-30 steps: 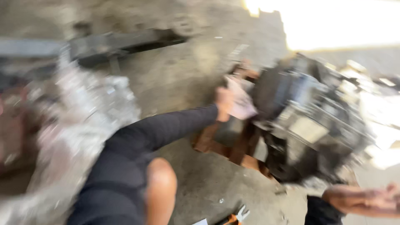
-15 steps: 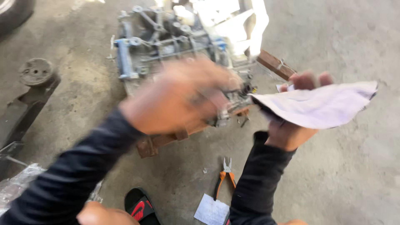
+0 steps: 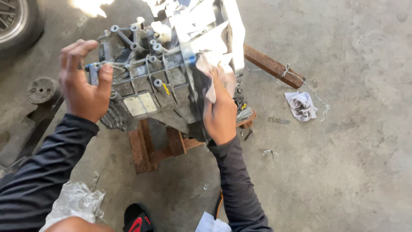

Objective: The person uses pliers to remove a small metal clip from an engine block resting on a wooden stand. Then the person wipes the engine block with a cloth, cleaning various surfaces and crevices.

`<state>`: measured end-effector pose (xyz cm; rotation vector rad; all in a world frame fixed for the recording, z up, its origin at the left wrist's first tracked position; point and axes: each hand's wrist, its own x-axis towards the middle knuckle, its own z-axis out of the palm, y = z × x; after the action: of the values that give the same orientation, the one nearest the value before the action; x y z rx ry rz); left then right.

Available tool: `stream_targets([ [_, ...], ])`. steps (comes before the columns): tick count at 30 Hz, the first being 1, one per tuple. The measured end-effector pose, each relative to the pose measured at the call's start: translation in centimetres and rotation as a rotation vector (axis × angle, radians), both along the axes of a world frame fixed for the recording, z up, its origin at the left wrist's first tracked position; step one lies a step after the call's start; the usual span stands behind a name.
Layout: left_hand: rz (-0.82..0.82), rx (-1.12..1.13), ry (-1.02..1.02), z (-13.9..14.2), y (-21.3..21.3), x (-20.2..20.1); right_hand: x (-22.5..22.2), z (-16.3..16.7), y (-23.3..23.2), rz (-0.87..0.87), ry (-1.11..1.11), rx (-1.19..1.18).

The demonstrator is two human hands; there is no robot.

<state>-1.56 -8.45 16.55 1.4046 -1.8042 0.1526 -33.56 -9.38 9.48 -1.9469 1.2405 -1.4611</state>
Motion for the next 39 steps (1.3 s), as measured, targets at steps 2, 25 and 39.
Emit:
stream_targets([
  [2, 0.066, -0.010, -0.082, 0.1, -0.3, 0.4, -0.3, 1.1, 1.4, 0.043, 0.003, 0.061],
  [25, 0.547, 0.042, 0.092, 0.4, 0.9, -0.8, -0.4, 0.8, 4.9, 0.142, 0.471, 0.122],
  [39, 0.481, 0.164, 0.268, 0.2, 1.3, -0.1, -1.7, -0.1, 7.6, 0.027, 0.207, 0.488],
])
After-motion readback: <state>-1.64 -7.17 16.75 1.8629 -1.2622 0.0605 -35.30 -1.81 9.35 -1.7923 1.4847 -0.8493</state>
